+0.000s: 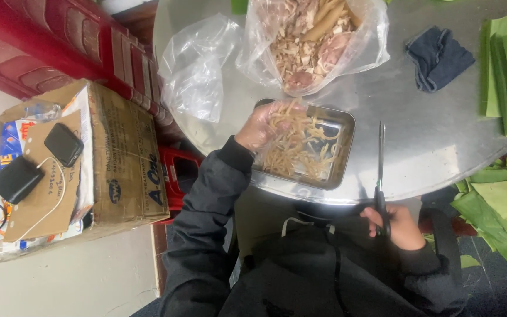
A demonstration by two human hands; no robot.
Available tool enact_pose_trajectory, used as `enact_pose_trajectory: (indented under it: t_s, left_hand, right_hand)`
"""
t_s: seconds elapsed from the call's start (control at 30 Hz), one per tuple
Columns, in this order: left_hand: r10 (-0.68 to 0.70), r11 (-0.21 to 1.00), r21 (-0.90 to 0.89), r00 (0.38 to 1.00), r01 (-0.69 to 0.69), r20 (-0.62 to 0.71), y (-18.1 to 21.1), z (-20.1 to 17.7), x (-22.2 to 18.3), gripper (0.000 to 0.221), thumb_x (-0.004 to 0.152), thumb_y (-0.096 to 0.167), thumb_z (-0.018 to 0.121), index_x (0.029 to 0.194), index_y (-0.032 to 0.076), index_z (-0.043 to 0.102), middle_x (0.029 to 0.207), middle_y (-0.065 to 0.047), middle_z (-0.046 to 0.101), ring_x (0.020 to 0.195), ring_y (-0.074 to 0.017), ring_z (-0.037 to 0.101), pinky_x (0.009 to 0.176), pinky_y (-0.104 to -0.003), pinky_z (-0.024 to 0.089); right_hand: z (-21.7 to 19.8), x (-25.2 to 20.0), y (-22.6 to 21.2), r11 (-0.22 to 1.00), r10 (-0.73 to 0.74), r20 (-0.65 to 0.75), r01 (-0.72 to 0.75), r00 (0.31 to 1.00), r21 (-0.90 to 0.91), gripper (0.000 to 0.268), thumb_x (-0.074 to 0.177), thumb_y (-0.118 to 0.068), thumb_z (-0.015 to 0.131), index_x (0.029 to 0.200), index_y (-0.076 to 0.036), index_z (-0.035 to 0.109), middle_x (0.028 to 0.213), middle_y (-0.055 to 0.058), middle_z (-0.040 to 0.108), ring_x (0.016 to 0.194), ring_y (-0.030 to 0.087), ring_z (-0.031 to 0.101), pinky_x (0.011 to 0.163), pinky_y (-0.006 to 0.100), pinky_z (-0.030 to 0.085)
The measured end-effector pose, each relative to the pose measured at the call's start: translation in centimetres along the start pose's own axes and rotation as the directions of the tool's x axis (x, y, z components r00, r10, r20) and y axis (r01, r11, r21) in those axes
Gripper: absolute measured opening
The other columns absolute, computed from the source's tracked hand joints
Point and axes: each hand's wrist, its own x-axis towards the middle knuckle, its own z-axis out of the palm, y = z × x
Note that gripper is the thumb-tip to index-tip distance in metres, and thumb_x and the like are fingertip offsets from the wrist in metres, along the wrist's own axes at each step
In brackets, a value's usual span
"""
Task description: Using scissors to trim and cut fibrous food ingredients in a metal tray on a preparation table.
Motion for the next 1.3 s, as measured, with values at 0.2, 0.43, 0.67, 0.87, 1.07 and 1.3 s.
enact_pose_trajectory:
  t_s: [0.2, 0.43, 0.67, 0.87, 1.07, 1.3]
  left_hand:
    - [0.015, 1.000, -0.016, 1.000, -0.015, -0.021, 3.3, 2.5, -0.7, 0.066, 0.082, 0.030, 0.091, 0.137, 0.005, 0.065, 0.125, -0.012, 0.072, 0.112, -0.0130, 0.067, 0.098, -0.033, 0.059]
    - [0.035, 0.992, -0.125, 0.999, -0.033, 0.010, 2.4, 2.0, -0.4, 0.070, 0.078, 0.033, 0.093, 0.133, 0.001, 0.066, 0.125, -0.016, 0.072, 0.114, -0.0198, 0.070, 0.099, -0.037, 0.060]
    - [0.026, 0.988, -0.154, 1.000, -0.024, 0.017, 2.2, 2.3, -0.3, 0.061, 0.073, 0.026, 0.095, 0.122, -0.001, 0.071, 0.115, -0.017, 0.074, 0.107, -0.0229, 0.072, 0.091, -0.040, 0.063]
    - [0.011, 0.974, -0.226, 1.000, -0.009, 0.008, 1.3, 1.9, -0.1, 0.062, 0.069, 0.022, 0.097, 0.118, -0.005, 0.070, 0.113, -0.021, 0.074, 0.106, -0.0273, 0.074, 0.087, -0.040, 0.066]
    - [0.046, 0.997, -0.065, 0.999, -0.045, 0.018, 0.3, 1.4, -0.2, 0.051, 0.075, 0.016, 0.094, 0.117, -0.002, 0.071, 0.108, -0.019, 0.074, 0.104, -0.0232, 0.072, 0.086, -0.039, 0.064]
    - [0.104, 0.969, 0.228, 0.994, -0.096, -0.021, -1.6, 0.8, -0.4, 0.052, 0.074, -0.001, 0.093, 0.122, 0.001, 0.072, 0.114, -0.018, 0.073, 0.109, -0.0251, 0.070, 0.092, -0.041, 0.060]
  right_hand:
    - [0.1, 0.0, -0.2, 0.999, -0.033, 0.000, 0.033, 0.999, -0.008, 0.042, 0.088, -0.024, 0.080, 0.075, 0.015, 0.075, 0.052, 0.024, 0.065, 0.046, 0.035, 0.069, 0.053, 0.036, 0.050]
    - [0.5, -0.1, -0.5, 1.000, -0.012, 0.008, 0.012, 1.000, 0.013, 0.042, 0.086, -0.023, 0.081, 0.076, 0.017, 0.075, 0.051, 0.026, 0.063, 0.044, 0.037, 0.067, 0.053, 0.039, 0.049]
    - [0.4, 0.0, 0.0, 0.996, -0.083, 0.003, 0.083, 0.997, 0.024, 0.039, 0.087, -0.023, 0.080, 0.074, 0.014, 0.074, 0.051, 0.022, 0.064, 0.044, 0.031, 0.067, 0.050, 0.035, 0.050]
    - [0.5, -0.3, -1.2, 1.000, -0.019, 0.003, 0.019, 1.000, 0.015, 0.042, 0.088, -0.023, 0.080, 0.069, 0.013, 0.072, 0.052, 0.024, 0.064, 0.046, 0.035, 0.069, 0.052, 0.037, 0.050]
    - [0.5, -0.3, -1.3, 1.000, 0.006, 0.007, -0.006, 1.000, -0.003, 0.041, 0.087, -0.023, 0.081, 0.069, 0.013, 0.072, 0.053, 0.026, 0.065, 0.048, 0.037, 0.070, 0.055, 0.039, 0.050]
    - [0.1, 0.0, -0.7, 1.000, -0.007, 0.025, 0.007, 1.000, -0.019, 0.041, 0.088, -0.023, 0.080, 0.069, 0.013, 0.073, 0.051, 0.027, 0.066, 0.047, 0.037, 0.070, 0.055, 0.039, 0.051]
